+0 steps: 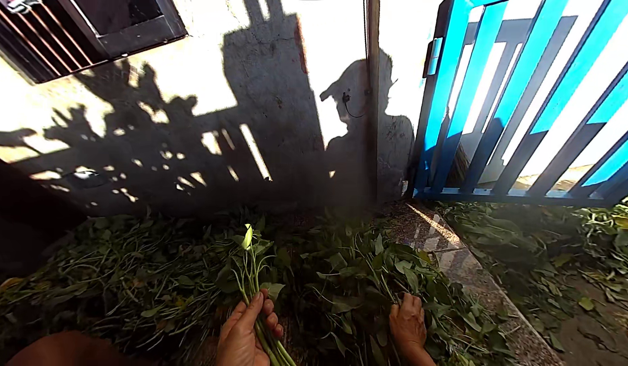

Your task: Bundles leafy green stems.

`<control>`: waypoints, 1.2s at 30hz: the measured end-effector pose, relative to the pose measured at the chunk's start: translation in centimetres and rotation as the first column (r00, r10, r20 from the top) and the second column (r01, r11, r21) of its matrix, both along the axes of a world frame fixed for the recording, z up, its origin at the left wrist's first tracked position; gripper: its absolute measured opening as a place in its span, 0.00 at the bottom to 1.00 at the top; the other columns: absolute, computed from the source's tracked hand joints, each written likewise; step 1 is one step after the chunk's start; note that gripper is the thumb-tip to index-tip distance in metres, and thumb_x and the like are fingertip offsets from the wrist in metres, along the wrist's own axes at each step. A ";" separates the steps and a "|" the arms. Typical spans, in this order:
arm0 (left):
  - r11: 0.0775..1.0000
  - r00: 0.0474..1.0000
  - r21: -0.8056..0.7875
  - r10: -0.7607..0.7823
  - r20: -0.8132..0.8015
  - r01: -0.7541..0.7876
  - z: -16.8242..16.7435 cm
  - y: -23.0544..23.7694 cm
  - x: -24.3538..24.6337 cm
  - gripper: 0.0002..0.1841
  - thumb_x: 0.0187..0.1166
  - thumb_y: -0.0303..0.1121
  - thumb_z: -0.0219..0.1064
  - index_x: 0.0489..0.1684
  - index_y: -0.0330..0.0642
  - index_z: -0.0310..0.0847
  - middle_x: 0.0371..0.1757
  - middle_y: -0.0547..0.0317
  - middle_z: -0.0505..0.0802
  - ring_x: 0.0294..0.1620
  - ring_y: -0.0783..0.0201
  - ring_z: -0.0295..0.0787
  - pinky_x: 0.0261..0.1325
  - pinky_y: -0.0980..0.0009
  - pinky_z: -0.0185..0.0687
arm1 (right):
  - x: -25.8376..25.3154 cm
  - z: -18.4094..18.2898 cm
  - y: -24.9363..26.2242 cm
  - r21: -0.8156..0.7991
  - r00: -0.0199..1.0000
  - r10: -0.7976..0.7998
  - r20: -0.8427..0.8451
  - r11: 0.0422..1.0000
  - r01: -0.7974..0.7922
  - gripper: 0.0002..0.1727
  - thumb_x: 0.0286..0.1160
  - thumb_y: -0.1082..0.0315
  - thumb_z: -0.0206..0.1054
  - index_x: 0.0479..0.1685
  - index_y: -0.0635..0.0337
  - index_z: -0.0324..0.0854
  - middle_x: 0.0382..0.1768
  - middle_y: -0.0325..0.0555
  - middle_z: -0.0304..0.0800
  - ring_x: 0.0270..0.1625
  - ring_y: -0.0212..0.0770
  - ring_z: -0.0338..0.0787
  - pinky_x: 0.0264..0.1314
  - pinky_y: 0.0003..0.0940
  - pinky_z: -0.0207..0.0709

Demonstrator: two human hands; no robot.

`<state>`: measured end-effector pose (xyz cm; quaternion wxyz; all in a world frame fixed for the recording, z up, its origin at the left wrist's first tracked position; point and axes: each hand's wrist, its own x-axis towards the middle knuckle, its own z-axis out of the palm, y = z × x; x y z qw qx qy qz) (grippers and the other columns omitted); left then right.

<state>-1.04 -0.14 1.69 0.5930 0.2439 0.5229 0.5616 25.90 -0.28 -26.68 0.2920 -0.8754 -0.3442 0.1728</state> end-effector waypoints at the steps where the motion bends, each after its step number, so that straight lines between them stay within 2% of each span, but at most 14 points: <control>1: 1.000 1.000 -0.001 -0.013 0.005 0.013 -0.1 0.0 0.2 0.11 0.94 0.32 0.50 0.54 0.36 0.77 0.25 0.58 0.83 0.17 0.67 0.81 0.20 0.71 0.85 | 0.4 0.0 0.3 -0.102 0.998 0.057 -0.021 0.993 -0.059 0.21 0.81 0.65 0.61 0.69 0.62 0.81 0.73 0.64 0.79 0.76 0.63 0.80 0.72 0.59 0.77; 3: 1.000 1.000 -0.008 -0.028 0.014 0.028 -0.4 0.0 0.4 0.13 0.93 0.30 0.50 0.58 0.34 0.80 0.25 0.57 0.82 0.17 0.66 0.81 0.21 0.70 0.85 | 1.6 -0.5 0.9 -0.247 0.975 0.174 -0.137 0.947 -0.204 0.25 0.85 0.55 0.60 0.75 0.57 0.78 0.75 0.60 0.79 0.78 0.61 0.77 0.74 0.63 0.72; 5: 0.999 0.999 -0.021 -0.047 0.016 0.047 -0.5 0.0 0.6 0.13 0.93 0.30 0.50 0.56 0.34 0.80 0.25 0.58 0.82 0.17 0.66 0.80 0.22 0.70 0.85 | 2.7 -1.0 1.2 -0.280 0.950 0.200 -0.239 0.923 -0.265 0.26 0.85 0.51 0.60 0.76 0.54 0.76 0.71 0.58 0.84 0.76 0.61 0.81 0.74 0.65 0.71; 8: 0.997 0.998 -0.025 -0.067 0.013 0.068 -0.5 -0.1 1.0 0.11 0.93 0.30 0.52 0.53 0.35 0.80 0.25 0.58 0.82 0.18 0.66 0.81 0.22 0.69 0.86 | 3.8 -0.9 1.3 -0.334 0.931 0.239 -0.277 0.884 -0.327 0.31 0.85 0.49 0.59 0.82 0.55 0.71 0.77 0.63 0.77 0.82 0.65 0.73 0.77 0.70 0.67; 13: 0.995 0.995 -0.009 -0.096 -0.010 0.096 -0.7 -0.1 1.3 0.10 0.92 0.29 0.53 0.53 0.34 0.80 0.25 0.56 0.84 0.19 0.64 0.82 0.23 0.67 0.86 | 3.2 1.3 1.5 -0.331 0.934 0.248 -0.256 0.885 -0.326 0.28 0.83 0.48 0.58 0.73 0.55 0.81 0.78 0.63 0.74 0.84 0.65 0.69 0.77 0.67 0.67; 15: 0.995 0.995 -0.003 -0.103 -0.008 0.103 -0.8 -0.1 1.4 0.10 0.92 0.28 0.53 0.52 0.33 0.80 0.25 0.55 0.84 0.19 0.64 0.83 0.22 0.67 0.87 | 1.4 4.3 -0.2 -0.184 0.953 0.283 -0.108 0.937 -0.298 0.25 0.82 0.53 0.60 0.66 0.61 0.83 0.70 0.66 0.78 0.75 0.66 0.77 0.71 0.64 0.72; 17: 0.994 0.994 0.009 -0.107 -0.013 0.107 -0.8 0.0 1.5 0.10 0.92 0.28 0.53 0.52 0.33 0.80 0.26 0.54 0.85 0.19 0.63 0.83 0.23 0.66 0.87 | -0.5 6.5 -2.7 0.178 0.967 0.232 0.106 0.952 -0.248 0.17 0.75 0.62 0.64 0.48 0.70 0.86 0.53 0.68 0.85 0.54 0.66 0.89 0.52 0.62 0.82; 19: 0.995 0.995 0.018 -0.099 -0.026 0.100 -0.7 0.0 1.6 0.10 0.91 0.27 0.54 0.51 0.32 0.80 0.26 0.53 0.85 0.20 0.62 0.84 0.23 0.65 0.88 | -1.2 7.1 -4.1 0.355 0.979 0.194 0.062 0.912 -0.203 0.14 0.78 0.66 0.62 0.47 0.70 0.83 0.43 0.61 0.87 0.41 0.58 0.92 0.39 0.56 0.86; 21: 0.994 0.993 0.026 -0.108 -0.045 0.109 -0.9 -0.2 2.0 0.10 0.91 0.27 0.54 0.51 0.31 0.80 0.27 0.52 0.85 0.20 0.61 0.84 0.23 0.66 0.88 | -0.6 7.1 -4.3 0.250 0.916 0.206 -0.344 0.960 -0.122 0.17 0.83 0.65 0.56 0.61 0.68 0.78 0.45 0.60 0.88 0.47 0.57 0.90 0.50 0.59 0.82; 23: 0.991 0.989 0.038 -0.125 -0.080 0.129 -1.0 -0.3 2.4 0.09 0.91 0.27 0.55 0.50 0.31 0.80 0.28 0.52 0.86 0.21 0.61 0.86 0.24 0.66 0.89 | -0.8 8.7 -4.3 0.244 0.832 0.181 -0.525 0.968 -0.056 0.19 0.84 0.67 0.54 0.66 0.69 0.78 0.49 0.62 0.88 0.51 0.56 0.88 0.55 0.58 0.80; 26: 0.989 0.986 0.045 -0.136 -0.097 0.141 -1.2 -0.4 2.8 0.09 0.90 0.26 0.56 0.50 0.30 0.81 0.29 0.49 0.88 0.23 0.60 0.87 0.26 0.65 0.89 | -3.5 13.2 -5.6 0.448 0.875 0.193 -0.445 0.893 0.031 0.18 0.82 0.68 0.56 0.63 0.69 0.80 0.49 0.57 0.89 0.52 0.48 0.89 0.57 0.49 0.81; 28: 0.990 0.988 0.039 -0.129 -0.086 0.133 -1.1 -0.5 3.1 0.09 0.89 0.25 0.57 0.50 0.29 0.82 0.30 0.47 0.89 0.23 0.58 0.88 0.27 0.64 0.89 | -4.5 14.0 -5.6 0.521 0.862 0.208 -0.462 0.851 0.074 0.17 0.80 0.68 0.60 0.60 0.69 0.81 0.51 0.57 0.87 0.55 0.49 0.87 0.61 0.49 0.80; 31: 0.991 0.989 0.048 -0.125 -0.075 0.129 -1.2 -0.5 3.1 0.09 0.89 0.25 0.57 0.51 0.29 0.82 0.31 0.46 0.90 0.25 0.57 0.89 0.28 0.64 0.90 | -4.7 13.7 -5.3 0.501 0.756 0.282 -0.590 0.863 0.069 0.13 0.74 0.72 0.64 0.53 0.69 0.82 0.41 0.50 0.87 0.44 0.41 0.87 0.48 0.40 0.82; 36: 0.993 0.992 0.050 -0.100 -0.075 0.104 -1.7 0.1 3.0 0.09 0.87 0.23 0.61 0.53 0.26 0.82 0.36 0.39 0.94 0.33 0.50 0.95 0.35 0.59 0.94 | -6.9 14.1 -7.3 0.661 0.651 0.509 -0.563 0.750 -0.014 0.13 0.74 0.77 0.65 0.56 0.72 0.80 0.42 0.49 0.89 0.43 0.36 0.89 0.49 0.33 0.85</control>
